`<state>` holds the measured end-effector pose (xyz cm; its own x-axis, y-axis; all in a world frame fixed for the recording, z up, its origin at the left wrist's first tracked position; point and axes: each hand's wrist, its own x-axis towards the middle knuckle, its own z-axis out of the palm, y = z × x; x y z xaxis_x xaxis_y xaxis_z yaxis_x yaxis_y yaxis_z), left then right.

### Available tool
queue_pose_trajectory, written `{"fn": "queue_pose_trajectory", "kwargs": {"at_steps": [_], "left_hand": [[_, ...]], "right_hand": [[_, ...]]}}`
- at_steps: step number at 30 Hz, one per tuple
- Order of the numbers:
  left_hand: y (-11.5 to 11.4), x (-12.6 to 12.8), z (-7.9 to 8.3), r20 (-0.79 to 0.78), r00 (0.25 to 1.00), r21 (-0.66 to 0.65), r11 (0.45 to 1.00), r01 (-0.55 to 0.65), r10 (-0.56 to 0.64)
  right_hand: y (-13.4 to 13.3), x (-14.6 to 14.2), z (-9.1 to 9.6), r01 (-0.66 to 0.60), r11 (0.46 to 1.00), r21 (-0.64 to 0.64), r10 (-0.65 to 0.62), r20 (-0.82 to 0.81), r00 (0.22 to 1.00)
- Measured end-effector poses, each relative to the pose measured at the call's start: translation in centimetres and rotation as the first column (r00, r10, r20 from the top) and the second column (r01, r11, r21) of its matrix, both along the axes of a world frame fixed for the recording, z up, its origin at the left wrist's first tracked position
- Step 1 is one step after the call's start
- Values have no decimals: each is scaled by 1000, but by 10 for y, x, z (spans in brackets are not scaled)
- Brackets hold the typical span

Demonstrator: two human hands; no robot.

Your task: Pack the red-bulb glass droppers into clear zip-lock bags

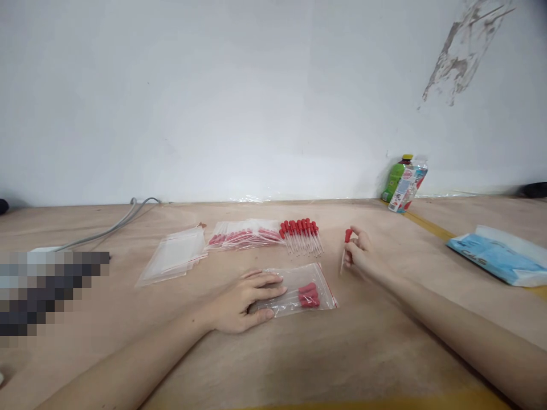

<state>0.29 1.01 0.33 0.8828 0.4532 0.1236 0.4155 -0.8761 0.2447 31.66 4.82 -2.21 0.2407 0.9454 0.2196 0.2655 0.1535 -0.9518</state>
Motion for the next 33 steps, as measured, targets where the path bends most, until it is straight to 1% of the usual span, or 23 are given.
{"fn": "queue_pose_trajectory", "kwargs": {"at_steps": [1,3,5,7,10,13,15,18,20,22,26,27,29,31,33], "left_hand": [[0,0,0,-1,1000,-2,1000,1,-1],[0,0,0,-4,1000,-2,1000,0,0],[0,-1,0,-10,1000,4,1000,-8,8],[0,-1,-1,-12,1000,14,1000,-10,10],[-1,-1,0,-3,1000,20,1000,-10,10],[-3,-1,0,16,1000,18,1000,-21,20],[-4,0,1,23,999,13,1000,-27,27],[-5,0,1,24,999,9,999,-32,31],[-5,0,1,22,999,7,1000,-28,28],[-4,0,1,25,999,7,1000,-25,25],[-4,0,0,31,999,4,1000,-25,25],[-4,0,0,31,999,4,1000,-25,25],[-4,0,0,31,999,2,1000,-26,26],[-4,0,0,34,999,-1,1000,-30,30],[-4,0,0,37,999,-3,999,-32,32]], "right_hand": [[-8,-5,-3,0,1000,15,1,-96,995],[-19,-16,-8,29,999,24,-22,-225,974],[-24,-27,-8,61,997,37,-46,-306,951],[-26,-35,-8,73,996,59,-48,-348,936],[-29,-44,-9,5,998,70,21,-366,930],[-36,-47,-9,-137,989,54,148,-385,911],[-40,-46,-8,-205,978,28,201,-363,910],[-43,-40,-7,-231,972,-50,213,-238,948],[-43,-36,-7,-225,968,-106,209,-145,967],[-43,-34,-6,-205,969,-135,194,-88,977],[-43,-36,-6,-167,979,-118,168,3,986],[-44,-38,-6,-182,977,-108,186,27,982],[-45,-40,-6,-251,963,-97,257,51,965],[-46,-41,-5,-345,933,-99,350,45,936],[-47,-42,-4,-404,911,-83,409,56,911]]}}
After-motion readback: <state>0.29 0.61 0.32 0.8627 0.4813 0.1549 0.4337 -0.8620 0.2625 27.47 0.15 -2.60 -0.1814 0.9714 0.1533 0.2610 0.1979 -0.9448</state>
